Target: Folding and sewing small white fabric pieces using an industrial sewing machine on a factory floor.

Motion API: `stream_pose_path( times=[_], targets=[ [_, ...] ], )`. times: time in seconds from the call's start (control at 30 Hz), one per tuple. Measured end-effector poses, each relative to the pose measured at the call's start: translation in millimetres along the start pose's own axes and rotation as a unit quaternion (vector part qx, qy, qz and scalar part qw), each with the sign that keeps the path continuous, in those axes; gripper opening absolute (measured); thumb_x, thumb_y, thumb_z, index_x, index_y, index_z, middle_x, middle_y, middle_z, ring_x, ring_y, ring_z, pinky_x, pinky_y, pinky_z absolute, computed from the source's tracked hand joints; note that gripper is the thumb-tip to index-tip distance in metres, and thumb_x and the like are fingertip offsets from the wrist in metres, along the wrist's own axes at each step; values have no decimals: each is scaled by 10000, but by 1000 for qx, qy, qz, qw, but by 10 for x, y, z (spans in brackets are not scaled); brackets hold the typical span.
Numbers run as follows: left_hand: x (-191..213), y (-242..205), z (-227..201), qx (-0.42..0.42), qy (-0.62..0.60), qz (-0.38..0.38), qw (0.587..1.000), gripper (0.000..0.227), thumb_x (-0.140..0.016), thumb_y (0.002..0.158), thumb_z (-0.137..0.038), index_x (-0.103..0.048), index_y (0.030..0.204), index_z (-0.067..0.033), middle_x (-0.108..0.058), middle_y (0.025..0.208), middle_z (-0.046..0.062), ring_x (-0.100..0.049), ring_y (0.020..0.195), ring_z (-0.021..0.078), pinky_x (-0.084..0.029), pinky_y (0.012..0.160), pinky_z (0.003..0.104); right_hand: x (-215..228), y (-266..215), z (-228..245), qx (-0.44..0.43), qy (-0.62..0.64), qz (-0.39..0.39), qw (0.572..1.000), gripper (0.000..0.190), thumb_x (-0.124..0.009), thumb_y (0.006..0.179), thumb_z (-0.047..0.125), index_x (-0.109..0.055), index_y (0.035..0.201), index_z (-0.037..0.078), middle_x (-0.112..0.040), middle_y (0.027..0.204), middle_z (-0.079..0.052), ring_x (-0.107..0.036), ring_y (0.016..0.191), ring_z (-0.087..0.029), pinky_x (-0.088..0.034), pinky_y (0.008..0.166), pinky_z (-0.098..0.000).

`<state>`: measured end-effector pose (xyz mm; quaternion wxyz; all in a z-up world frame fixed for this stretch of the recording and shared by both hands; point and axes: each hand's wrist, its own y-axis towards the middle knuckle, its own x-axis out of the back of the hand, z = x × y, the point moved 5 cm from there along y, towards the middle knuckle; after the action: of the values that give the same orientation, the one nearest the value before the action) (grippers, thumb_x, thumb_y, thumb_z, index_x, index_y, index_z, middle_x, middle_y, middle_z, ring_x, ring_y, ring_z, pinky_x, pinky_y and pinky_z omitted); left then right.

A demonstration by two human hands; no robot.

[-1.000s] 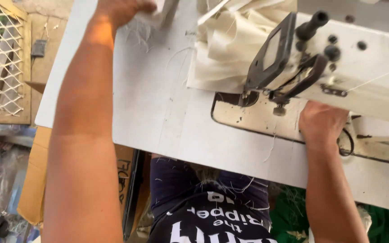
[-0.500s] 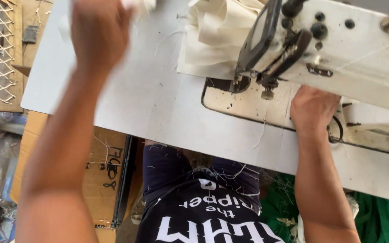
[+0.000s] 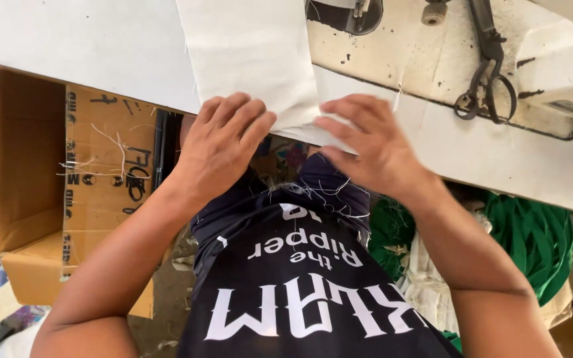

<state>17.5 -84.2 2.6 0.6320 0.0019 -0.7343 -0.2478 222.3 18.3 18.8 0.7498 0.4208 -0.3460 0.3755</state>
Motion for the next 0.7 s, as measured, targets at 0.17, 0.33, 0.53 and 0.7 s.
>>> stream_pose_path(
  times=[0.17,0.33,0.53,0.7],
  targets=[
    [7,-15,-15,10,-71,-116,991,84,-664,1041,-167,-661,984,-105,-649,964,20,-654,1027,255,-562,881,362,-239,13,66,-6,-39,-36,999,258,-697,1026,297,-755,1184,101,-681,1232,-78,-585,1102,-316,-447,903,-426],
    [86,32,74,53,-167,-94,980,94,-635,1029,-98,-712,1071,-66,-663,872,61,-691,989,263,-571,850,337,-172,155,42,-45,0,-53,998,227,-656,1064,285,-765,1125,95,-726,1097,-37,-604,997,-273,-438,878,-379],
    [3,77,119,40,-142,-88,985,120,-677,962,-42,-745,1057,-67,-658,877,76,-700,940,257,-577,840,316,-203,282,-69,-56,57,-77,994,195,-726,1025,168,-741,1176,47,-721,1067,-126,-643,939,-342,-483,821,-420],
    [16,107,101,19,-122,-105,987,67,-690,955,-58,-747,986,-39,-621,875,93,-681,902,275,-579,840,329,-179,308,-71,-13,57,-77,995,193,-726,1018,131,-759,1197,67,-696,1167,-140,-647,962,-332,-508,845,-435]
  ],
)
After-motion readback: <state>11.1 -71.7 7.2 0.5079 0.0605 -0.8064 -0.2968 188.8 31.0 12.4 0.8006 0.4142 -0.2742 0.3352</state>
